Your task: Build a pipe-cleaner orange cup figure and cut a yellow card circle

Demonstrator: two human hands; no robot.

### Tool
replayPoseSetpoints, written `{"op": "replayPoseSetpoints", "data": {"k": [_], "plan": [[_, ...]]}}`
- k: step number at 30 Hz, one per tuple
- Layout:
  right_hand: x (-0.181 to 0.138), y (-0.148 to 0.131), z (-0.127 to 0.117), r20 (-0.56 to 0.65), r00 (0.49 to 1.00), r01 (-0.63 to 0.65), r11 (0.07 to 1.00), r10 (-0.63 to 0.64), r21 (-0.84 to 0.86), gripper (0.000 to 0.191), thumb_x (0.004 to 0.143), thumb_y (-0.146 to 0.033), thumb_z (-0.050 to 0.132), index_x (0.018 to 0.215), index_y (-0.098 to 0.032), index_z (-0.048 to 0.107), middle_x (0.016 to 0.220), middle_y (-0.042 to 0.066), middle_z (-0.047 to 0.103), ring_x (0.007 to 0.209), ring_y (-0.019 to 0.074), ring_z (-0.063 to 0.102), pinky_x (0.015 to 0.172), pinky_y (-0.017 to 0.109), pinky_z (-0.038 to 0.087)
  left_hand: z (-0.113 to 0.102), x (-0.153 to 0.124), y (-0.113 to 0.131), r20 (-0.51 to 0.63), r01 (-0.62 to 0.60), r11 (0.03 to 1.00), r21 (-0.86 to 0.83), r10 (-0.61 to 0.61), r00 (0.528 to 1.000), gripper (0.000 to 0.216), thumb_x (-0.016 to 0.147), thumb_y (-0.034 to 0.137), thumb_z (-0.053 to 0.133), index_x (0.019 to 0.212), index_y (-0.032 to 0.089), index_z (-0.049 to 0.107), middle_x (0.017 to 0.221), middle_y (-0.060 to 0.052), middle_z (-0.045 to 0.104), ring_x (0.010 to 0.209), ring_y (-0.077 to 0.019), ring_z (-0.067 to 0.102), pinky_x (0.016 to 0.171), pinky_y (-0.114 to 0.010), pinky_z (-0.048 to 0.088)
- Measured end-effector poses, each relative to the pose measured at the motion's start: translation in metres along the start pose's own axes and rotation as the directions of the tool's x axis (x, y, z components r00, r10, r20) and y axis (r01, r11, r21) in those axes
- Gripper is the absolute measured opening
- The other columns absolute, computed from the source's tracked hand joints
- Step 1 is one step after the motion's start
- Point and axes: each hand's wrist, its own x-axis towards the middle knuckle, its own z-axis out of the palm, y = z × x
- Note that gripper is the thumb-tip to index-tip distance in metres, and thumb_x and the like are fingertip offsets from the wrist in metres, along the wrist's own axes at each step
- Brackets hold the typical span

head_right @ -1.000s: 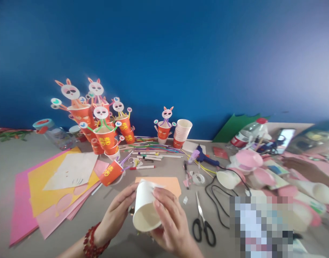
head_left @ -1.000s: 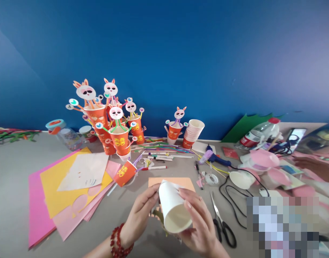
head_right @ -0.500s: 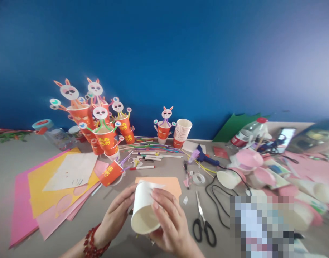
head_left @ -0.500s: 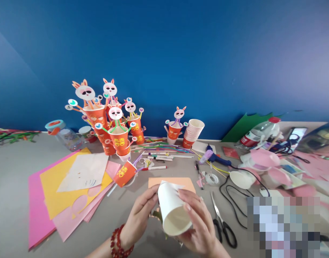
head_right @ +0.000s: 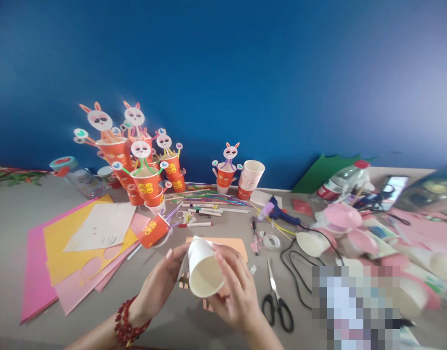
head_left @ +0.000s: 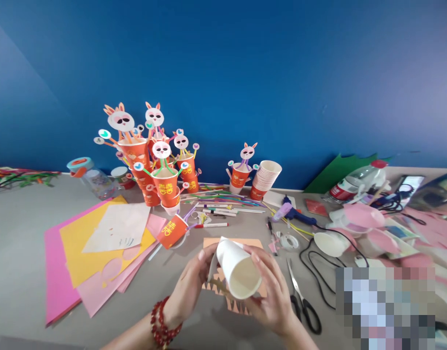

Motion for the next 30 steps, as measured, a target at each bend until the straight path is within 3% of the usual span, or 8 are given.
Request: {"op": "replayPoseSetpoints", "data": {"k": [8, 19, 30], "plan": [[0.002, 0.002, 0.002, 0.109, 0.992, -0.048, 0.993, 0.060, -0.112, 0.064, 0.093, -0.034, 0.055, 0.150, -0.016, 0.033, 0.125, 0.020, 0.061, 0.113, 0.0339, 0.060, 0.088, 0.050, 0.055, -0.004, 0.001, -0.004, -0.132, 0.066, 0.997, -0.032, -0.070, 0.989, 0.042, 0.082, 0.046, 0.070, 0.115, 0.021, 0.073, 0.130, -0.011, 0.067, 0.126, -0.0330, 0.055, 0.109, -0.044, 0.039], [0.006, -0.001, 0.003, 0.167, 0.986, 0.026, 0.988, 0.000, -0.155, 0.072, 0.091, -0.027, 0.056, 0.154, -0.014, 0.026, 0.128, 0.019, 0.059, 0.115, 0.0339, 0.057, 0.091, 0.050, 0.053, -0.002, 0.000, -0.008, 0.022, 0.005, 0.996, -0.088, -0.003, 1.000, 0.050, 0.082, 0.049, 0.071, 0.126, 0.025, 0.065, 0.132, -0.010, 0.063, 0.126, -0.0305, 0.053, 0.102, -0.036, 0.041], [0.009, -0.001, 0.005, 0.237, 0.968, -0.051, 0.991, 0.080, -0.127, 0.067, 0.090, -0.027, 0.056, 0.151, -0.016, 0.030, 0.127, 0.018, 0.059, 0.116, 0.0332, 0.056, 0.091, 0.048, 0.052, 0.001, 0.000, -0.012, -0.008, -0.002, 0.997, -0.073, 0.001, 1.000, 0.059, 0.077, 0.048, 0.076, 0.128, 0.022, 0.063, 0.134, -0.012, 0.061, 0.126, -0.0346, 0.051, 0.103, -0.040, 0.040]]}}
